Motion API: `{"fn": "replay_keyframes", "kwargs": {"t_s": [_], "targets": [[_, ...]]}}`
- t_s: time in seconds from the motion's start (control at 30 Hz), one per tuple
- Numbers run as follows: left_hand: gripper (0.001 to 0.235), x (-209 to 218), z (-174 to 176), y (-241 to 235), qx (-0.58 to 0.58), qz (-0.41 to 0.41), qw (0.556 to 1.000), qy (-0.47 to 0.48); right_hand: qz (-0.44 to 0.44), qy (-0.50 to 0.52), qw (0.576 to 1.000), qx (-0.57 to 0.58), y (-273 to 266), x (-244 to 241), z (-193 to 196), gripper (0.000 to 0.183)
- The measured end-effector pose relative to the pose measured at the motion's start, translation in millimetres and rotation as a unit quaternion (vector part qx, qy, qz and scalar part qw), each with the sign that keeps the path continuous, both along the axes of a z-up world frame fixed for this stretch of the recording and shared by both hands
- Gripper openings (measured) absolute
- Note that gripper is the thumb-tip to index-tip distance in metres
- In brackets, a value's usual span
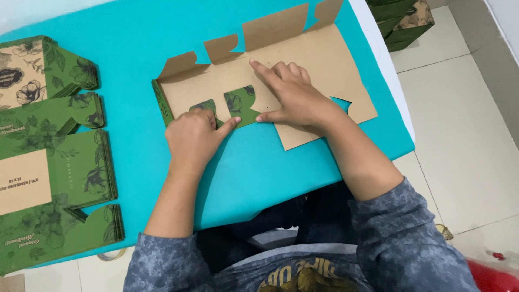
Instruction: The person assembles a flat-packed cardboard box by folding the sides and tucking in the tabs. They then place a white tissue paper inside the box and close the lid.
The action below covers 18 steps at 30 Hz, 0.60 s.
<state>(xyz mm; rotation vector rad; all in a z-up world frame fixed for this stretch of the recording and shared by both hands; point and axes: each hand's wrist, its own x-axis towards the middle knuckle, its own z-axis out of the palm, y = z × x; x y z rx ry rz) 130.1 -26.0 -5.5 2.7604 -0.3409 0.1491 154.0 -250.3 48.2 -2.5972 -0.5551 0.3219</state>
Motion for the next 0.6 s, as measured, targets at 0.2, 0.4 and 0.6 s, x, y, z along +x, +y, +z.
{"fn": "replay_keyframes", "kwargs": {"t_s": [0.2,0.4,0.6], "targets": [[0.062,4.0,-29.1,1.1,0.097,0.044,0.994,-0.04,0.003,-0.051,0.997,-0.055,-8.4,6.7,-33.0,0.108],[0.058,1.0,-30.9,-0.2,0.089,0.038,0.993,-0.072,-0.018,-0.015,0.998,-0.059,-13.3,5.1,-29.1,0.106],[0.019,0.7,-35.7,-10.1,0.065,-0.108,0.978,-0.169,0.043,0.105,0.993,0.031,-55.4,-33.1,49.2,0.078]]}}
